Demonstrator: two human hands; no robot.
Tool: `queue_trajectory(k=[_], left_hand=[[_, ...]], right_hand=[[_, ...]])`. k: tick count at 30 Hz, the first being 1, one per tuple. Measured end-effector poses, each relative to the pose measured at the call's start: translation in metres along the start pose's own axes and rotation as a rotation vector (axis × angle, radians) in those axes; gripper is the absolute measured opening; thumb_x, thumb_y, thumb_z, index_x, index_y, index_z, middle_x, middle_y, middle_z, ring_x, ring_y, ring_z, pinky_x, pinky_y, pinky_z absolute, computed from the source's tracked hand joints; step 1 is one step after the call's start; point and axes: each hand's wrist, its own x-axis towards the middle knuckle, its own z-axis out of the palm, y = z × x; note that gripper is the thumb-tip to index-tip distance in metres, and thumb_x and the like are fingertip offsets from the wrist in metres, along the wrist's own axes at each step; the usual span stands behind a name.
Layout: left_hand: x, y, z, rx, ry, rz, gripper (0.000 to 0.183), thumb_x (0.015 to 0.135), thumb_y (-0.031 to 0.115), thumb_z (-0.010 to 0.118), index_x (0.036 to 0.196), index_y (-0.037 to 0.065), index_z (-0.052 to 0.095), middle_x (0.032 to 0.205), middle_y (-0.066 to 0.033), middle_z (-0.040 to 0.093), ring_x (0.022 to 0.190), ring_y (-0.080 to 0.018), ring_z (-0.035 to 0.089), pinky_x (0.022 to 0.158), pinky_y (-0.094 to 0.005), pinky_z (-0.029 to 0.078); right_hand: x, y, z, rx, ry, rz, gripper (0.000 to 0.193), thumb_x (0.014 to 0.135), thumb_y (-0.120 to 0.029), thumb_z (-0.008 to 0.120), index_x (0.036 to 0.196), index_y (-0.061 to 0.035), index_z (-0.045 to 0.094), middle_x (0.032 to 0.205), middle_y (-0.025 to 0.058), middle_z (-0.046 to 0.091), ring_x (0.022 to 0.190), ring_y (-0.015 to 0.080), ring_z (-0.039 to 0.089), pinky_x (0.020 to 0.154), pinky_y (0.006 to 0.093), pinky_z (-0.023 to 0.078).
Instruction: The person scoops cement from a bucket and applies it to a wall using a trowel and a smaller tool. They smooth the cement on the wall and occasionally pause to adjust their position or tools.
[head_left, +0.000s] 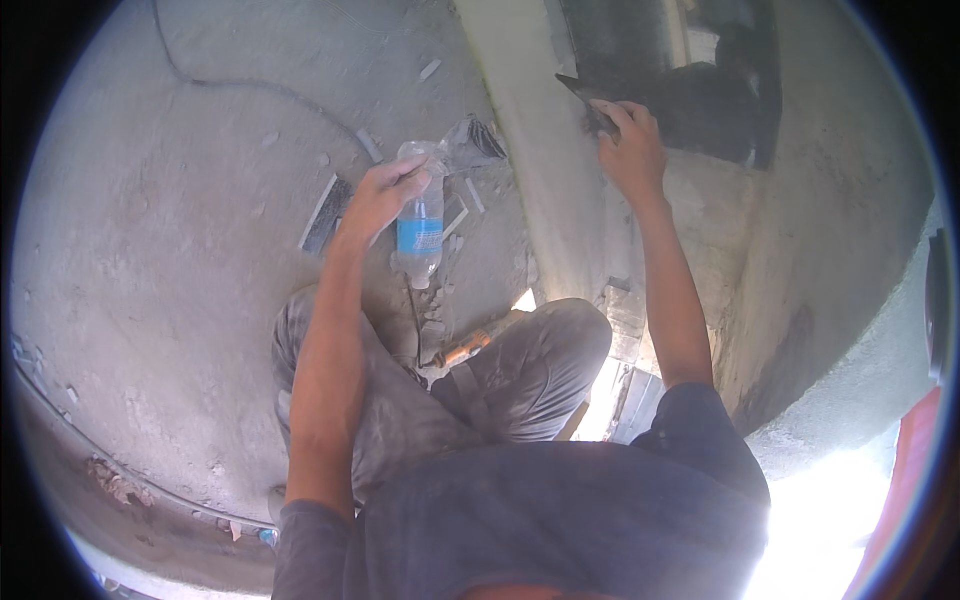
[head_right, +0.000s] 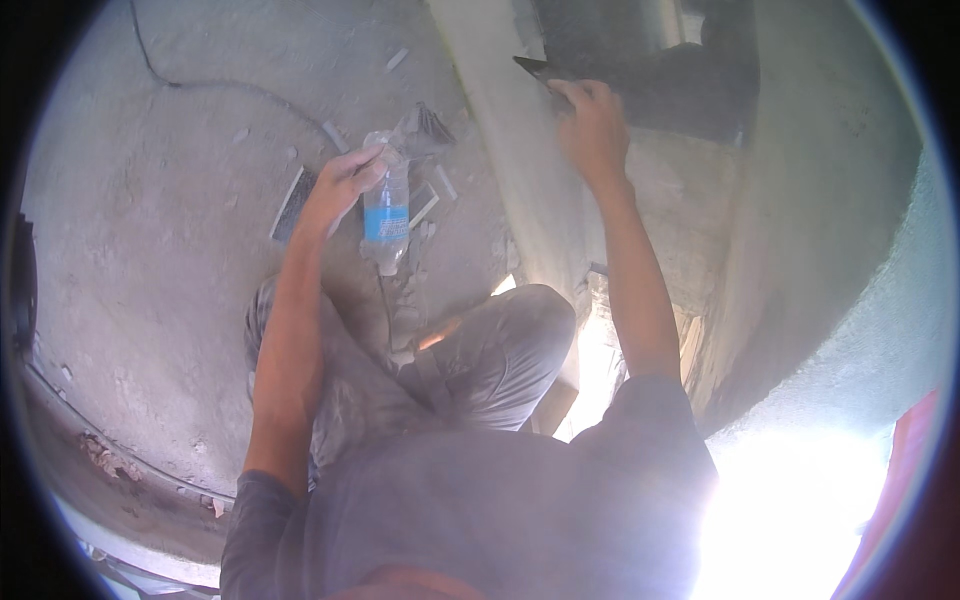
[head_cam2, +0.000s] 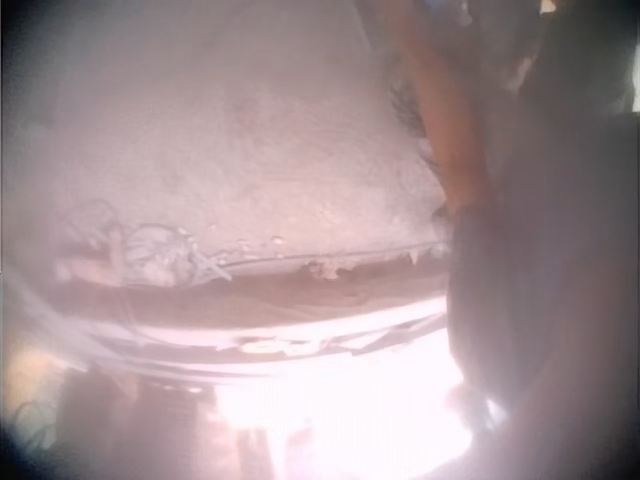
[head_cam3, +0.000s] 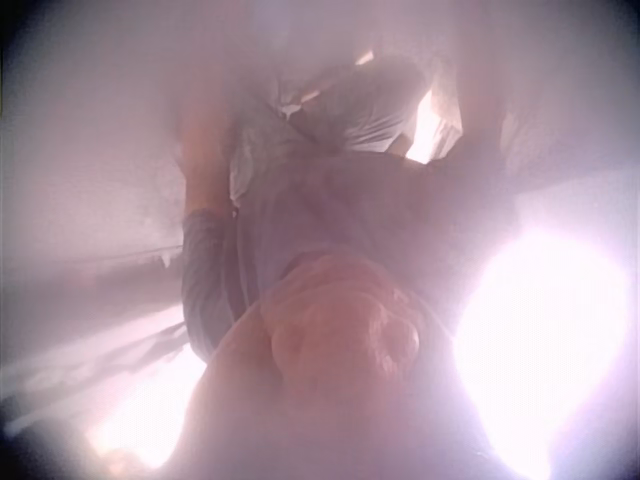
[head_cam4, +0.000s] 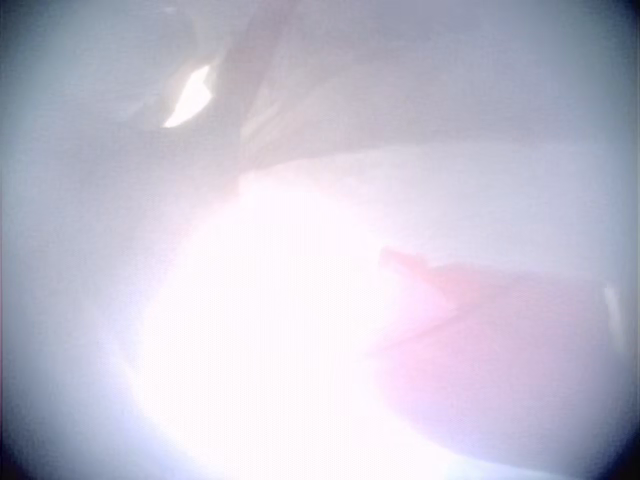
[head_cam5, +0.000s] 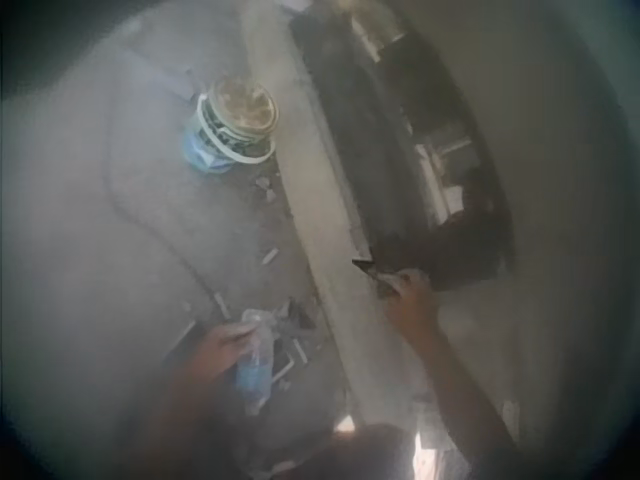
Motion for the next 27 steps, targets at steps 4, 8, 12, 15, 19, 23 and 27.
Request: queue_trajectory(k=[4,8,12,15,19,23,27], left_hand=[[0.002,-0.001,-0.003,-0.086,-0.045,-0.068,0.055,0.105,0.023,0.076,0.153,-0.003,0.064,0.137,-0.0136,0.075,0.123,-0.0205,0.069,0.107,-0.0336,0.052],[-0.001,-0.001,0.002,-0.242,-0.122,-0.041,0.053,0.107,0.022,0.075,0.152,-0.003,0.064,0.134,-0.0127,0.076,0.121,-0.0197,0.07,0.106,-0.0331,0.054],[0.005,-0.012,0.006,-0.247,-0.084,-0.017,0.053,0.108,0.021,0.073,0.153,-0.005,0.062,0.133,-0.0135,0.076,0.121,-0.0194,0.071,0.106,-0.0341,0.055],[0.006,-0.009,0.009,-0.26,0.06,0.028,0.052,0.109,0.021,0.072,0.153,-0.005,0.062,0.134,-0.0145,0.076,0.122,-0.0195,0.071,0.107,-0.0344,0.055],[0.012,-0.008,0.001,-0.109,0.22,0.102,0.048,0.107,0.018,0.073,0.149,-0.005,0.066,0.136,-0.0154,0.077,0.122,-0.0193,0.072,0.106,-0.0333,0.055],[0.015,-0.022,0.0,-0.07,0.234,0.122,0.045,0.105,0.015,0.074,0.145,-0.004,0.07,0.136,-0.0156,0.077,0.121,-0.0193,0.072,0.106,-0.0323,0.055],[0.013,-0.021,0.006,-0.044,0.232,0.116,0.044,0.104,0.016,0.075,0.144,-0.001,0.072,0.134,-0.0144,0.078,0.119,-0.0192,0.072,0.105,-0.0327,0.055]], right_hand=[[-0.031,-0.042,-0.007,0.72,-0.206,-0.04,0.041,0.093,0.002,0.074,0.131,-0.0162,0.077,0.136,0.003,0.067,0.129,0.0207,0.061,0.1,0.0324,0.052],[-0.045,-0.062,0.0,0.76,-0.192,-0.087,0.041,0.094,0.003,0.073,0.13,-0.0155,0.077,0.133,0.0029,0.068,0.124,0.0202,0.063,0.1,0.0318,0.051],[-0.031,-0.04,0.011,0.465,-0.031,-0.248,0.041,0.095,0.001,0.073,0.131,-0.0161,0.078,0.134,0.0055,0.067,0.119,0.0194,0.066,0.099,0.0319,0.052],[-0.024,-0.04,-0.005,0.381,-0.032,-0.105,0.039,0.097,-0.002,0.074,0.133,-0.0146,0.078,0.132,0.0071,0.068,0.116,0.0196,0.068,0.097,0.0328,0.054],[-0.028,-0.054,-0.026,0.571,-0.145,0.053,0.037,0.098,-0.005,0.076,0.134,-0.0113,0.078,0.124,0.0076,0.073,0.105,0.0208,0.071,0.091,0.0335,0.056],[-0.03,-0.077,-0.017,0.636,-0.217,0.039,0.034,0.098,-0.019,0.079,0.132,-0.0142,0.08,0.111,0.006,0.078,0.089,0.0223,0.069,0.083,0.0362,0.054],[-0.027,-0.089,-0.011,0.518,-0.272,0.06,0.035,0.097,-0.018,0.082,0.131,-0.0114,0.081,0.112,0.0096,0.08,0.09,0.0217,0.074,0.083,0.0332,0.055]])
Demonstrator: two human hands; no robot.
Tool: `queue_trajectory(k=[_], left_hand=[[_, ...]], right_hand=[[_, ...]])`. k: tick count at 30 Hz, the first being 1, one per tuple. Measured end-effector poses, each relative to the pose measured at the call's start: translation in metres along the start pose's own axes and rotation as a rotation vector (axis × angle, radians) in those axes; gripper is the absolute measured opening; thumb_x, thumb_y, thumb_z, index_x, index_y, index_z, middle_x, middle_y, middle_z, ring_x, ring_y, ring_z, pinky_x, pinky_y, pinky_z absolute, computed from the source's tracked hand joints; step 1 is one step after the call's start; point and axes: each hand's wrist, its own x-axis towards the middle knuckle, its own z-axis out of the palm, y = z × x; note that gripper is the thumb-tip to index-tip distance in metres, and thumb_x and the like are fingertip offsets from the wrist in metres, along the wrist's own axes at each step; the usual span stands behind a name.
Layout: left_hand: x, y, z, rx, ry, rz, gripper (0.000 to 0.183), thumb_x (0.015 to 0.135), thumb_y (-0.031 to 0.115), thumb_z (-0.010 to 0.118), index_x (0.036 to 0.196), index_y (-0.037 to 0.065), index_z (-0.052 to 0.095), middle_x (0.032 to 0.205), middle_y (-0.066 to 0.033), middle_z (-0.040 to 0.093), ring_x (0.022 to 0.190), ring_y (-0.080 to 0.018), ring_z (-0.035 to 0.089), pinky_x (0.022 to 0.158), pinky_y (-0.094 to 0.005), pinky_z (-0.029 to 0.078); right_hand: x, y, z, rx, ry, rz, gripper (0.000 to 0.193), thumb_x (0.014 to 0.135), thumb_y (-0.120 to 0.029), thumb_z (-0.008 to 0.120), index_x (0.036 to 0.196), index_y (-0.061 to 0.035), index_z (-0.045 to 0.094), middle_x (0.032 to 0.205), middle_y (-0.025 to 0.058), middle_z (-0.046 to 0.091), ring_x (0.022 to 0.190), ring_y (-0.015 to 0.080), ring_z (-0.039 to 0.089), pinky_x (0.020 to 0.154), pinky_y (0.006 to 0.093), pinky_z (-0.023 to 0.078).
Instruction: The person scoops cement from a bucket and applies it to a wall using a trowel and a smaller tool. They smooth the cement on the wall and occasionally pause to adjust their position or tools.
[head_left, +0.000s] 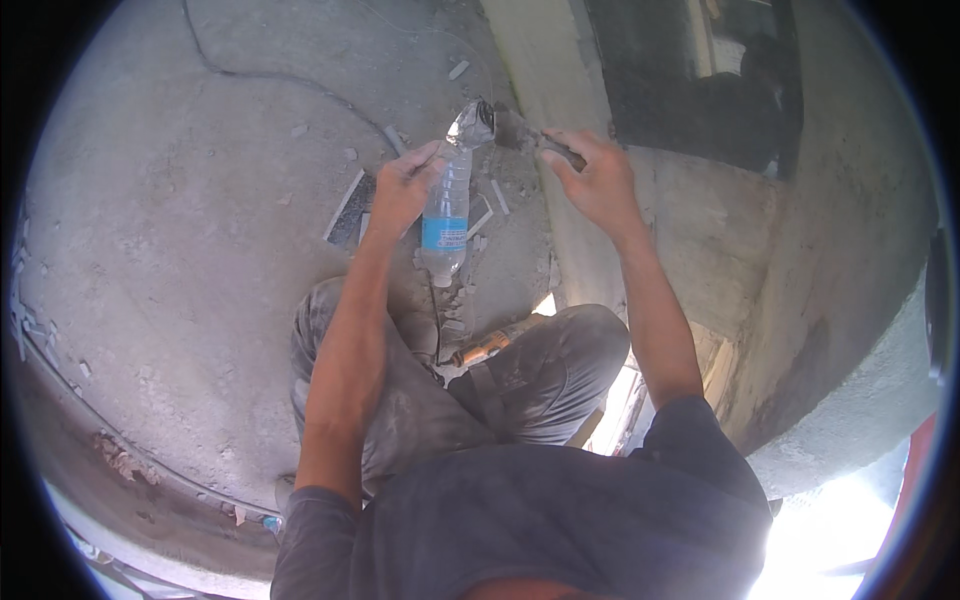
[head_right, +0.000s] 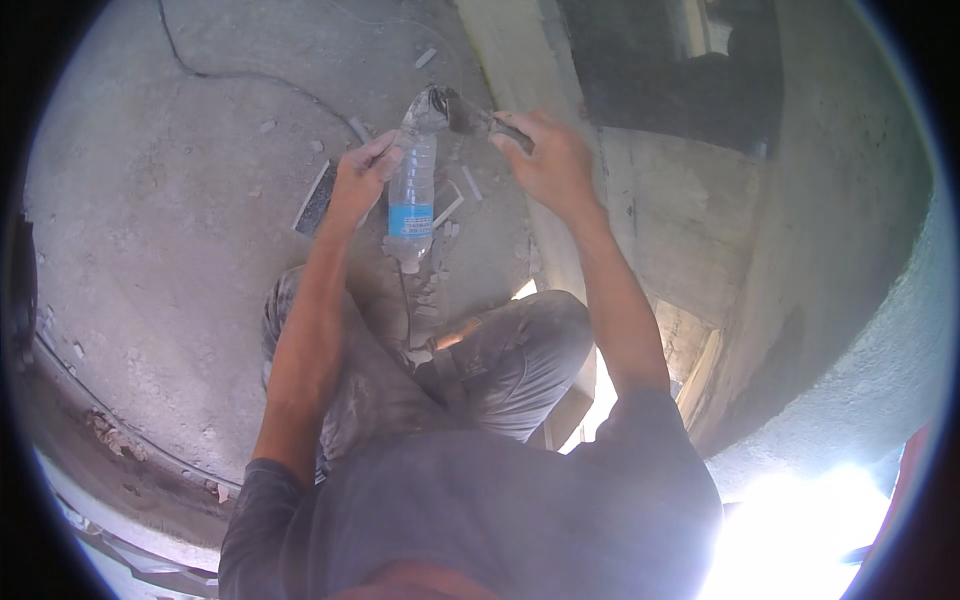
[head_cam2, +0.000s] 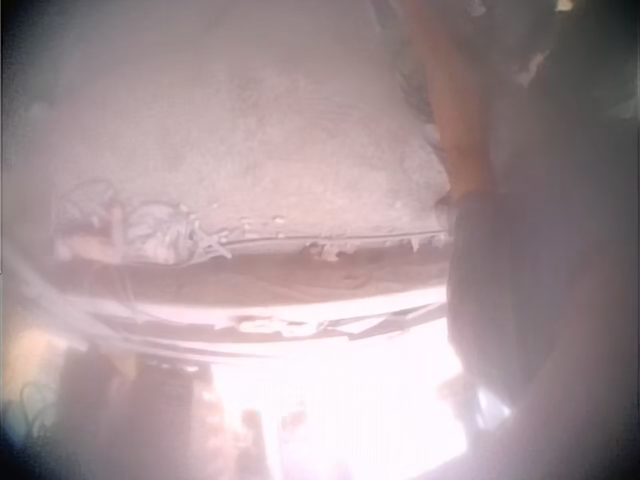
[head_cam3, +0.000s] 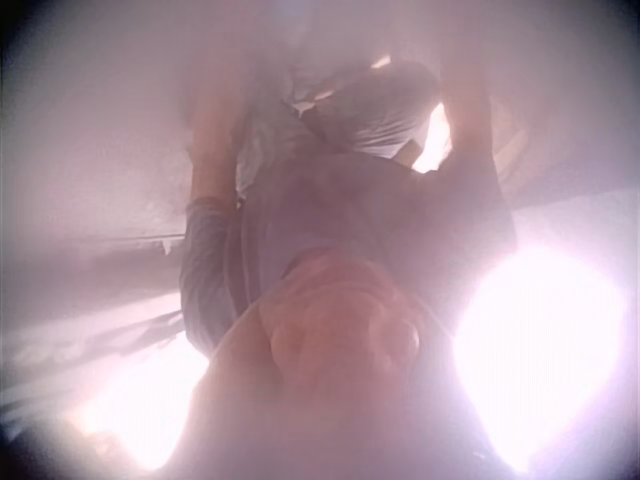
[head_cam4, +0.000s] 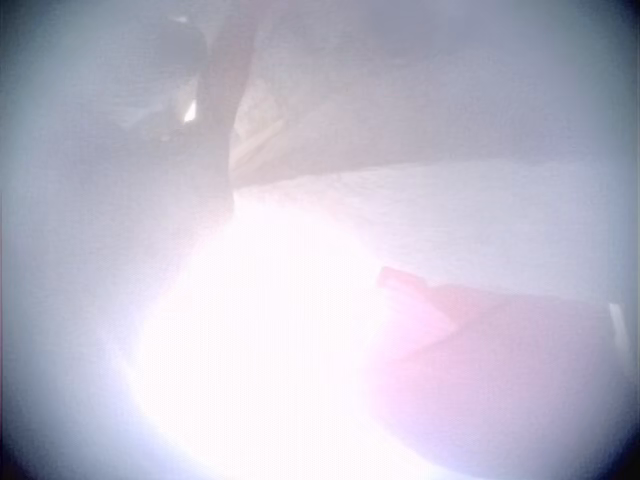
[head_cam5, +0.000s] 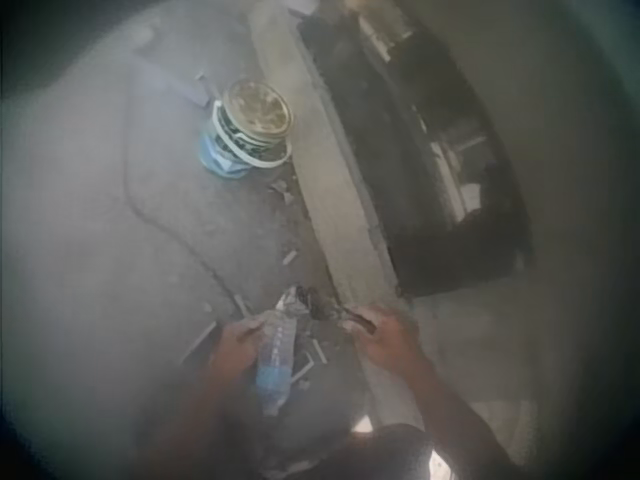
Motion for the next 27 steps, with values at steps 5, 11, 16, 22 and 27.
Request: queue_trajectory(k=[5,11,16,22,27], left_hand=[[0.003,-0.007,0.0,0.016,-0.021,-0.046,0.046,0.104,0.015,0.075,0.146,-0.003,0.07,0.133,-0.0145,0.078,0.118,-0.0189,0.072,0.105,-0.0326,0.055],[0.002,0.001,-0.003,-0.087,-0.004,0.001,0.048,0.104,0.015,0.076,0.146,-0.005,0.068,0.135,-0.016,0.078,0.12,-0.0199,0.072,0.107,-0.0327,0.054],[0.002,-0.003,-0.004,0.028,-0.091,-0.038,0.049,0.105,0.014,0.075,0.149,-0.007,0.065,0.143,-0.0177,0.073,0.126,-0.0214,0.07,0.11,-0.0349,0.054],[0.005,-0.008,-0.009,0.126,-0.122,-0.054,0.052,0.105,0.014,0.075,0.15,-0.008,0.063,0.148,-0.0196,0.069,0.131,-0.0232,0.068,0.113,-0.0345,0.052],[0.005,-0.006,-0.011,0.159,-0.142,-0.063,0.053,0.106,0.014,0.075,0.151,-0.009,0.062,0.148,-0.0206,0.069,0.132,-0.0237,0.067,0.114,-0.0349,0.052]], right_hand=[[0.006,0.01,0.009,-0.124,0.078,-0.008,0.032,0.099,-0.028,0.079,0.128,-0.0154,0.082,0.113,0.0092,0.081,0.097,0.028,0.076,0.088,0.0398,0.056],[0.041,0.095,-0.042,-0.396,0.325,0.052,0.035,0.099,-0.034,0.078,0.13,-0.0189,0.081,0.117,0.0099,0.08,0.116,0.0339,0.075,0.098,0.046,0.057],[0.083,0.158,-0.083,-0.497,0.232,0.076,0.032,0.099,-0.034,0.077,0.129,-0.0232,0.077,0.117,0.0065,0.081,0.121,0.0316,0.071,0.103,0.0537,0.051],[0.104,0.153,-0.078,-0.741,0.147,0.126,0.027,0.1,-0.032,0.077,0.124,-0.0222,0.077,0.118,0.0057,0.081,0.122,0.0289,0.071,0.102,0.058,0.049],[0.113,0.154,-0.07,-0.782,0.144,0.125,0.024,0.102,-0.032,0.075,0.123,-0.0213,0.076,0.123,0.0046,0.079,0.124,0.0288,0.07,0.102,0.0588,0.049]])
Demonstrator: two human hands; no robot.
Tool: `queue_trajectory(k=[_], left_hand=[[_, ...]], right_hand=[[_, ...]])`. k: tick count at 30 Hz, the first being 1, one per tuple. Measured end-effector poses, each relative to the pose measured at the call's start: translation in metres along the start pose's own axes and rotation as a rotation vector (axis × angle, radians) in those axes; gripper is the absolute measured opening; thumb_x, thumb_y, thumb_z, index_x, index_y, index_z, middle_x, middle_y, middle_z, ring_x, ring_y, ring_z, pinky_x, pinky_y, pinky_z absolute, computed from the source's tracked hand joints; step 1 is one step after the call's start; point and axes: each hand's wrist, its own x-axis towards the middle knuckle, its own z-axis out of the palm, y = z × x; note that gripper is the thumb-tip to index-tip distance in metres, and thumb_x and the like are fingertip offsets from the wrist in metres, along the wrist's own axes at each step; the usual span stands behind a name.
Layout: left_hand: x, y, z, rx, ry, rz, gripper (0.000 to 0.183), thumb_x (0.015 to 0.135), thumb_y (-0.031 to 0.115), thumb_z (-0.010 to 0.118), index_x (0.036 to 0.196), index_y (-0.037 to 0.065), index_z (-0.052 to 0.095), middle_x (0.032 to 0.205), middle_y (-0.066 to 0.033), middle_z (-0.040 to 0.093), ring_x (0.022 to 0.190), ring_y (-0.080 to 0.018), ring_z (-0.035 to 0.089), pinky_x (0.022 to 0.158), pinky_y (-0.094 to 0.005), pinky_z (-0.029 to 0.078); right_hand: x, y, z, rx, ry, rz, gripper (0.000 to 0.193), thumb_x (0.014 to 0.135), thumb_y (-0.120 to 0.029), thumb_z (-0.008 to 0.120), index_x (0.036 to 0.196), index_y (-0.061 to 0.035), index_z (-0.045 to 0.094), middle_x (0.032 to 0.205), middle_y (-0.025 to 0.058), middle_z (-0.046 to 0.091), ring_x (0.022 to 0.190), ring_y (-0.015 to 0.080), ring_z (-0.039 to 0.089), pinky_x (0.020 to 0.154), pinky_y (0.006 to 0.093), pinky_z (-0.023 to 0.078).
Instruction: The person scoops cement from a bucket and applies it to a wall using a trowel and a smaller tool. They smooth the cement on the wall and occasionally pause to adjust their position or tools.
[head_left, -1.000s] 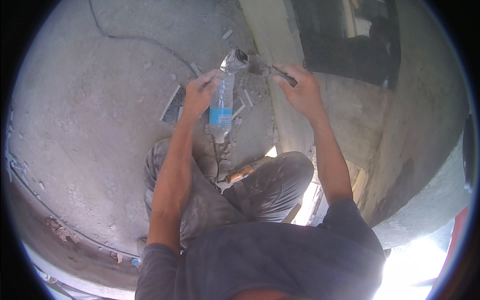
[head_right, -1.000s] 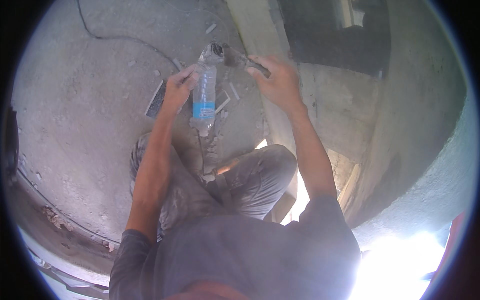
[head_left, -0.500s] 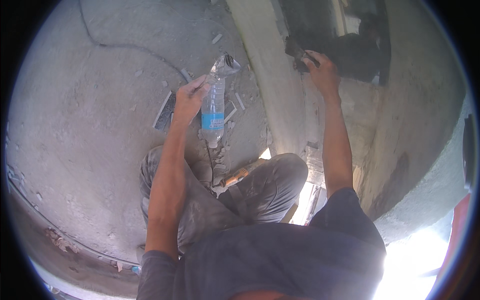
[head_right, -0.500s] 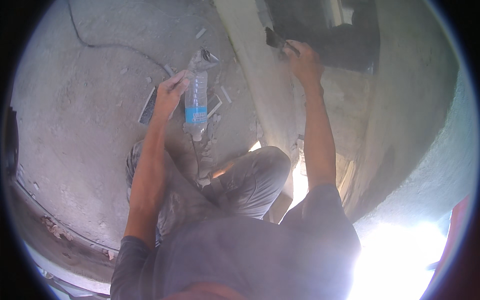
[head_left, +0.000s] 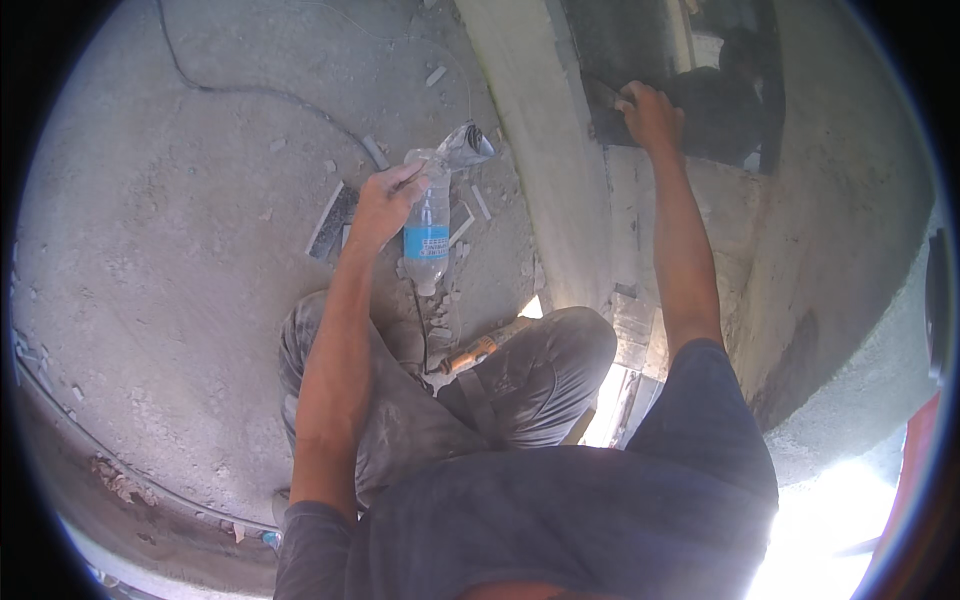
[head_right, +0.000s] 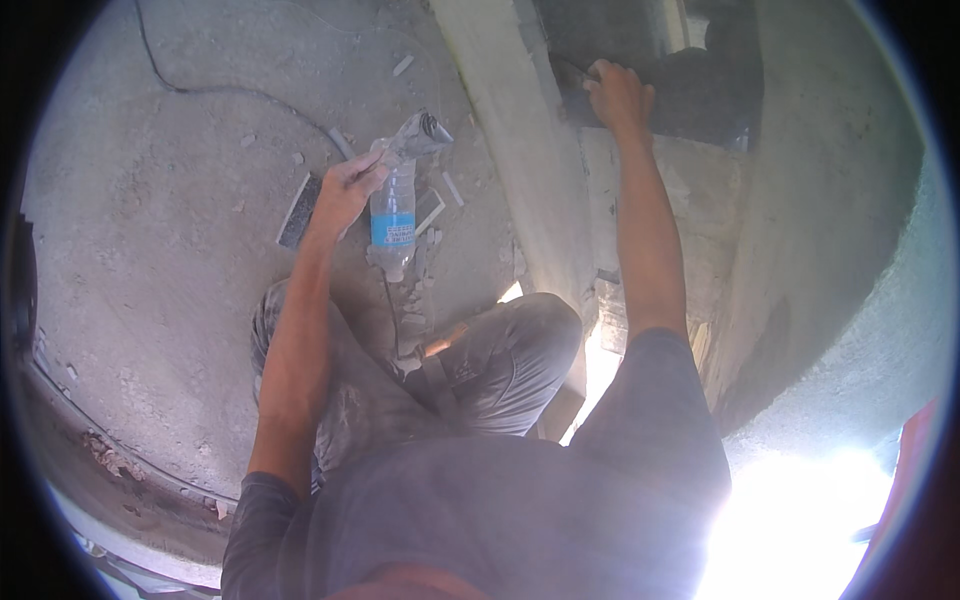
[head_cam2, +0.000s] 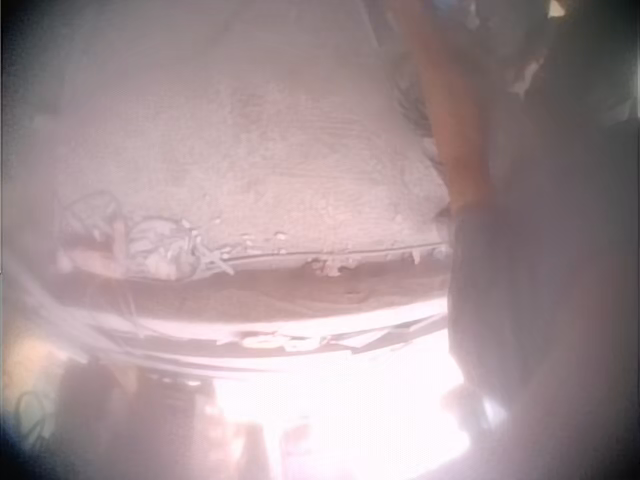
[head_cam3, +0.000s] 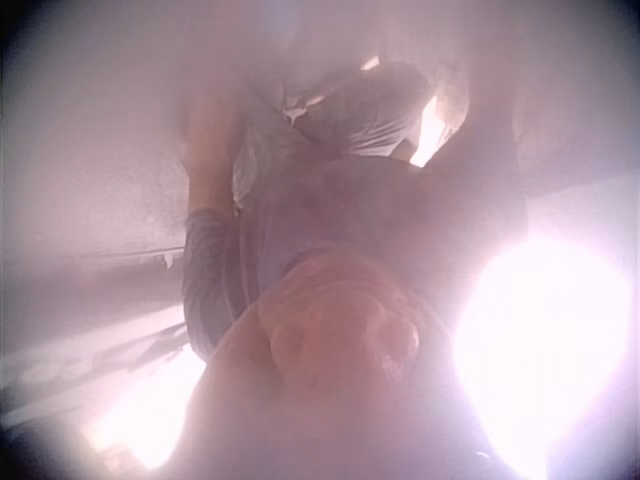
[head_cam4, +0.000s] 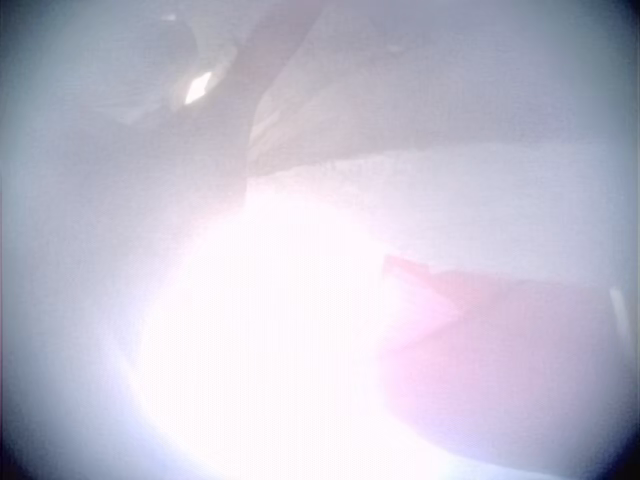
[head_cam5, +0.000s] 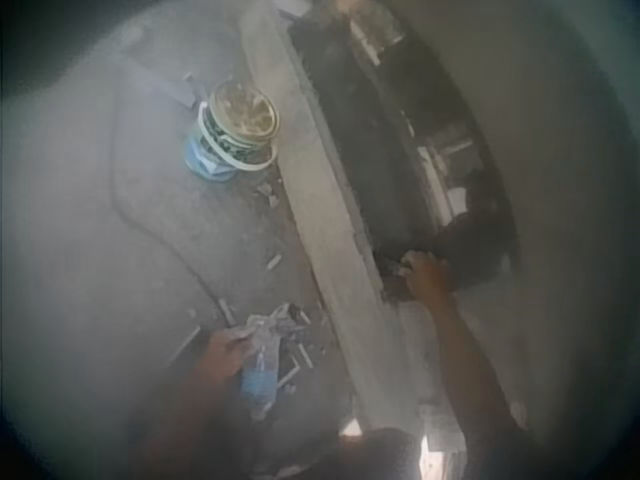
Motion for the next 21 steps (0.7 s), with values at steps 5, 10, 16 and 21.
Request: queue_trajectory(k=[5,10,16,21], left_hand=[[0.0,0.0,0.001,-0.008,0.021,0.024,0.054,0.106,0.015,0.075,0.151,-0.01,0.061,0.148,-0.0212,0.069,0.132,-0.0237,0.068,0.114,-0.0352,0.052],[-0.001,0.0,0.001,-0.01,0.016,-0.001,0.055,0.105,0.016,0.076,0.151,-0.01,0.061,0.146,-0.0209,0.07,0.131,-0.0238,0.068,0.113,-0.0351,0.052],[-0.003,0.003,0.0,-0.028,0.02,-0.01,0.055,0.105,0.017,0.077,0.15,-0.01,0.062,0.144,-0.0206,0.072,0.129,-0.0236,0.069,0.111,-0.0348,0.053],[-0.007,0.012,0.001,-0.032,0.026,-0.022,0.054,0.104,0.017,0.077,0.149,-0.009,0.064,0.14,-0.0189,0.074,0.123,-0.0222,0.071,0.109,-0.0342,0.054]], right_hand=[[0.003,-0.003,0.009,-0.016,-0.012,0.028,0.026,0.101,-0.032,0.076,0.124,-0.0205,0.076,0.123,0.0046,0.078,0.123,0.0291,0.069,0.101,0.059,0.05],[0.001,-0.005,0.012,-0.025,0.05,0.037,0.022,0.1,-0.032,0.077,0.119,-0.0199,0.078,0.119,0.0059,0.075,0.122,0.0292,0.069,0.1,0.0592,0.05],[0.001,-0.016,0.006,-0.054,0.05,0.081,0.02,0.099,-0.03,0.077,0.115,-0.0178,0.08,0.119,0.0074,0.073,0.121,0.0301,0.069,0.1,0.0587,0.05],[0.0,-0.02,0.004,-0.076,0.073,0.098,0.021,0.099,-0.029,0.078,0.116,-0.0165,0.08,0.119,0.0087,0.073,0.12,0.031,0.07,0.1,0.0578,0.052]])
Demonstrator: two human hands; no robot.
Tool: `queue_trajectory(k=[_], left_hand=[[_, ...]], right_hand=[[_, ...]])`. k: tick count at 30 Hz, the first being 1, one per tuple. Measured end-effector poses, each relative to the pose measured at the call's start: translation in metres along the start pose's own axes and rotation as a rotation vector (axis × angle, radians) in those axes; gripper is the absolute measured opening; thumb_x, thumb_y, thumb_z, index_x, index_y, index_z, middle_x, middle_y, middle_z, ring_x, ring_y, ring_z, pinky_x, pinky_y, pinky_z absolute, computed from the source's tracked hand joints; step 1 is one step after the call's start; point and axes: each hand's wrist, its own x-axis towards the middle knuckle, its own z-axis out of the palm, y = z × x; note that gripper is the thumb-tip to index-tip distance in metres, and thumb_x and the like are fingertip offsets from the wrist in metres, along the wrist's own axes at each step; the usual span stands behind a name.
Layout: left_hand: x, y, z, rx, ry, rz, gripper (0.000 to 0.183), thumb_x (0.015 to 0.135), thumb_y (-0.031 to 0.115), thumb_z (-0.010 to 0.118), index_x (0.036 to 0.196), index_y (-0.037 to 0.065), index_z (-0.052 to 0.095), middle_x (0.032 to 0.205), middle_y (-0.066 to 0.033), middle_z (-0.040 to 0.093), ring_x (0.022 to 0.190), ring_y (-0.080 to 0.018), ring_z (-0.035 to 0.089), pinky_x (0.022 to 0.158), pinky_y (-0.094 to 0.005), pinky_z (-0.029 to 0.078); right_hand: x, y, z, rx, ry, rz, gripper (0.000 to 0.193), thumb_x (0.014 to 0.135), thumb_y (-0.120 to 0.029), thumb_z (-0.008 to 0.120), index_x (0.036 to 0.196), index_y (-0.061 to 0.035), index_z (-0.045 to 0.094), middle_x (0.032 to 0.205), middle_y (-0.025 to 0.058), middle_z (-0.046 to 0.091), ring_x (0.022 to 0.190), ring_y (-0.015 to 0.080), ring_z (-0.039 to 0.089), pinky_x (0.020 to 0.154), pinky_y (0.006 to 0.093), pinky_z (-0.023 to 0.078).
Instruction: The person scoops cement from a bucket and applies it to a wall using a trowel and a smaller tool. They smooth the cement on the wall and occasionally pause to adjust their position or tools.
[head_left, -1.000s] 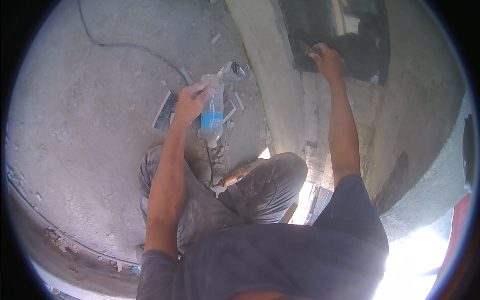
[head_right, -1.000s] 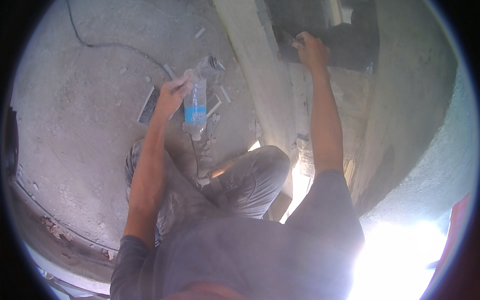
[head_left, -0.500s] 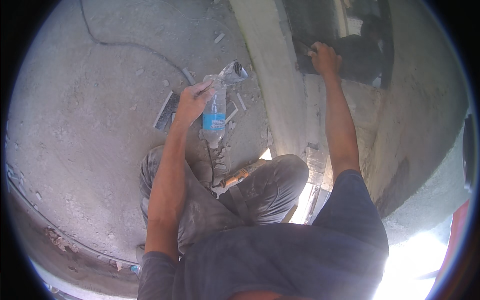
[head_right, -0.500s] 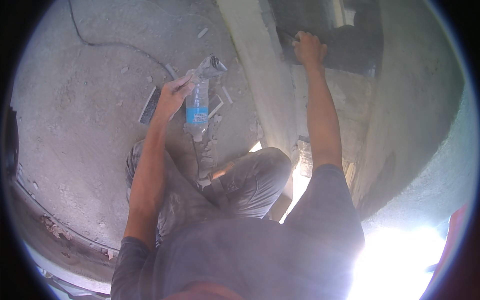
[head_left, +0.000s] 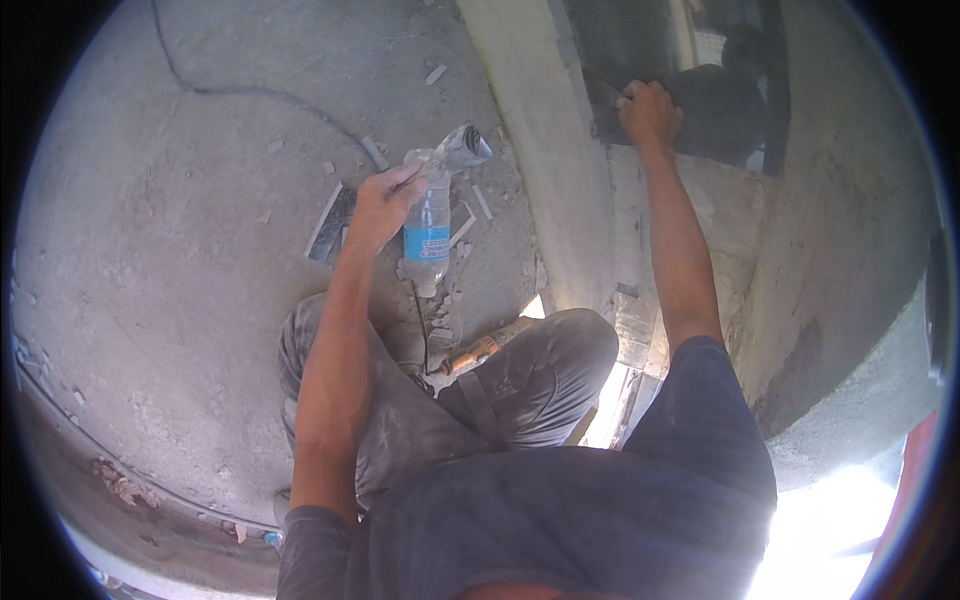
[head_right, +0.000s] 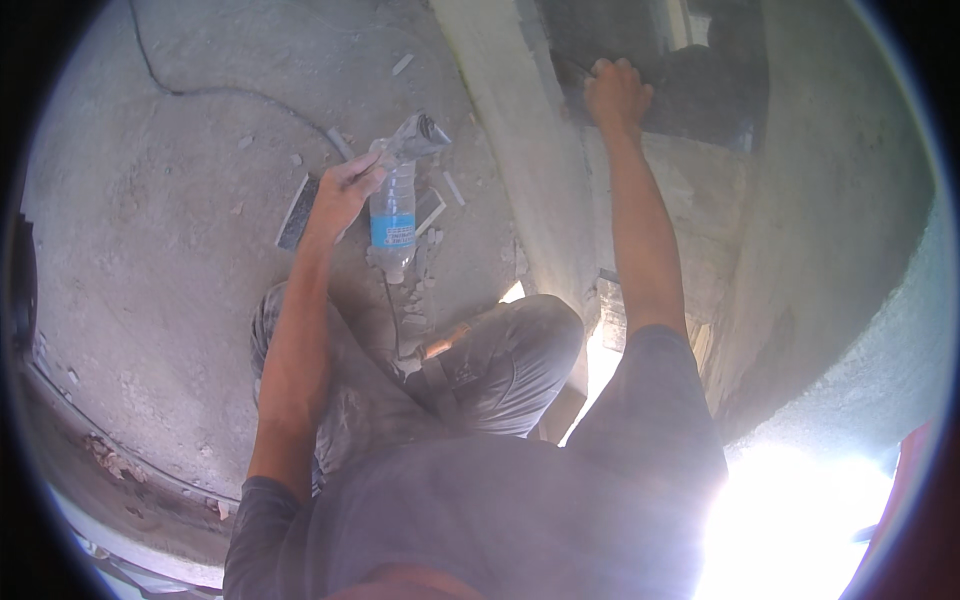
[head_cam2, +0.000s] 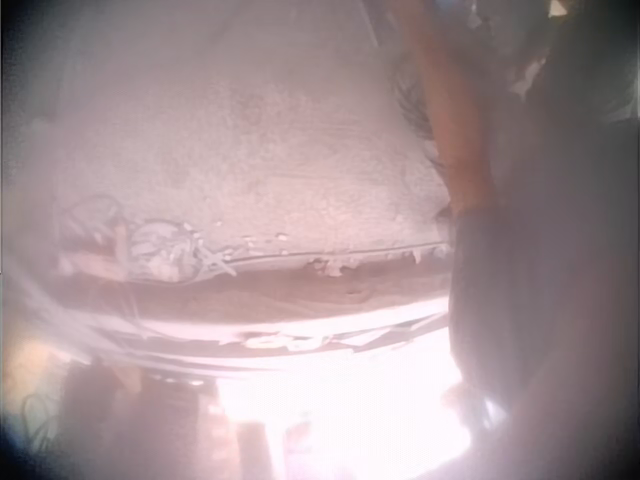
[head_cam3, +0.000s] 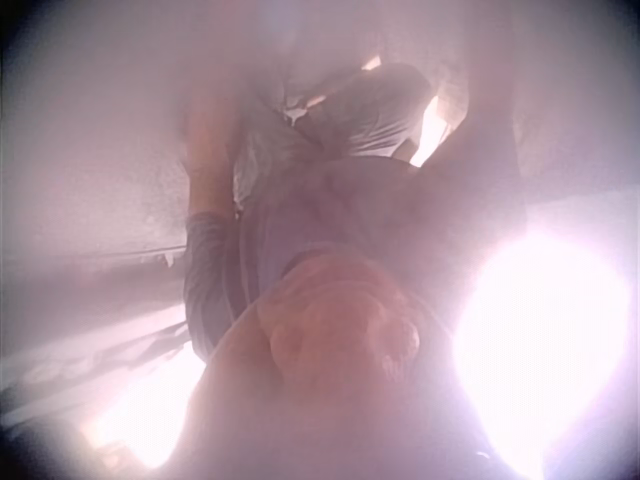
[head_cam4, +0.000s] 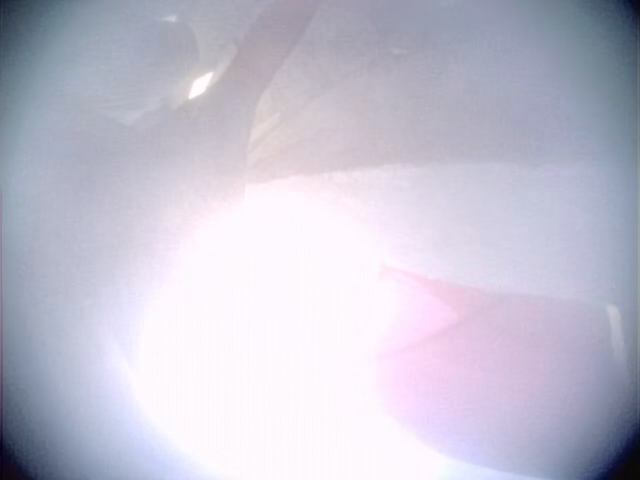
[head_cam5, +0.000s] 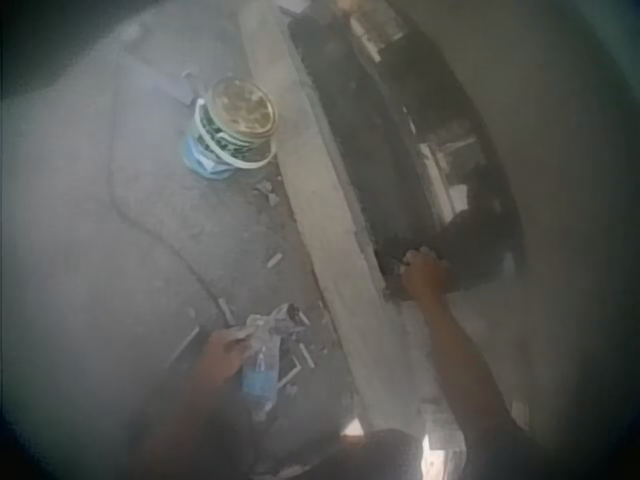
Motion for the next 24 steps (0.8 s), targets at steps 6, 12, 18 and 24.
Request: queue_trajectory(k=[6,12,18,24], left_hand=[[0.0,-0.001,0.001,-0.002,-0.006,-0.021,0.053,0.104,0.017,0.077,0.149,-0.009,0.064,0.139,-0.0176,0.074,0.122,-0.0218,0.071,0.109,-0.034,0.054],[0.0,-0.004,0.002,0.023,0.011,-0.001,0.052,0.104,0.016,0.077,0.149,-0.009,0.064,0.139,-0.0161,0.074,0.122,-0.0205,0.071,0.108,-0.0338,0.054],[0.003,-0.009,0.002,0.008,0.008,0.014,0.052,0.105,0.016,0.077,0.149,-0.008,0.065,0.136,-0.0148,0.076,0.12,-0.0194,0.071,0.106,-0.0336,0.055],[0.005,-0.012,0.001,-0.014,-0.007,0.012,0.05,0.104,0.015,0.077,0.148,-0.006,0.067,0.131,-0.0129,0.077,0.116,-0.0183,0.071,0.103,-0.0325,0.055]], right_hand=[[-0.009,-0.006,-0.009,-0.019,0.001,0.044,0.024,0.099,-0.029,0.079,0.117,-0.0131,0.08,0.122,0.0116,0.072,0.12,0.0319,0.071,0.1,0.0544,0.055],[-0.025,-0.002,-0.032,0.2,-0.018,0.108,0.032,0.1,-0.032,0.077,0.122,-0.0099,0.077,0.123,0.0143,0.074,0.118,0.0357,0.072,0.098,0.0512,0.057],[-0.012,0.0,-0.014,0.326,-0.05,0.096,0.038,0.102,-0.038,0.075,0.126,-0.0091,0.075,0.124,0.0165,0.076,0.119,0.0359,0.073,0.098,0.0508,0.058],[-0.006,-0.028,0.025,0.394,0.159,0.184,0.041,0.102,-0.039,0.076,0.127,-0.0062,0.073,0.127,0.0163,0.075,0.119,0.0368,0.073,0.098,0.0482,0.058]])
